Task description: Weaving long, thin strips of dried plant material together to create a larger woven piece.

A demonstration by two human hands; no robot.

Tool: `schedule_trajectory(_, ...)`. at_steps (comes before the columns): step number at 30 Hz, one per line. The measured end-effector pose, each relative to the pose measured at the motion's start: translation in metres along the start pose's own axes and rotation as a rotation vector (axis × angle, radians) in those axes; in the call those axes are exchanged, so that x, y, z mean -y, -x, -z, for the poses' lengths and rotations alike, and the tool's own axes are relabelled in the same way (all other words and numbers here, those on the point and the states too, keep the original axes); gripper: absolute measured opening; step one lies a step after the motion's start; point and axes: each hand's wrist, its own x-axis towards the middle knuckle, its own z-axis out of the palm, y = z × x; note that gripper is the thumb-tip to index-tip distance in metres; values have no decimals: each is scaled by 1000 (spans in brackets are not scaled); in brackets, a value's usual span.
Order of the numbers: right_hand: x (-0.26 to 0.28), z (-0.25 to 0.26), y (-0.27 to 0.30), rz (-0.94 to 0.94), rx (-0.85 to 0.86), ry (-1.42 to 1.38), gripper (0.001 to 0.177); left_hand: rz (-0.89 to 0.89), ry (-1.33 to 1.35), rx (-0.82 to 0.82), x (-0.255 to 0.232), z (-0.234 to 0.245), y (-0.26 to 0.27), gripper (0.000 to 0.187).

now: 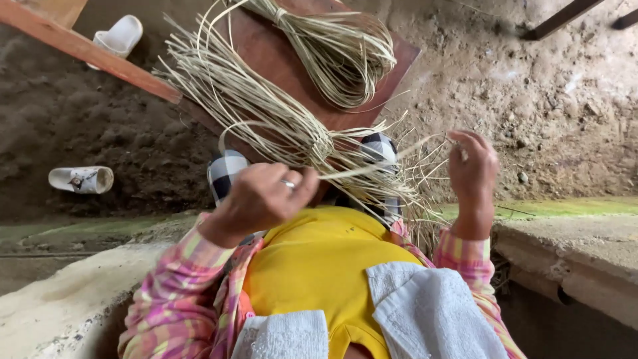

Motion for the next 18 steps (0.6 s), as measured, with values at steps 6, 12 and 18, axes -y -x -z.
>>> schedule_trajectory(6, 132, 36, 34, 471, 778, -1044, 29, -135, 168, -141, -24, -19, -32, 20)
schedule_trajectory(12, 112, -4, 41, 142, 937, -1577, 17, -107, 125, -139, 3, -21, -13, 17)
schedule_trajectory(18, 62, -7, 25, 106, 690, -1431, 12, 19, -357, -79, 98, -1, 31, 15)
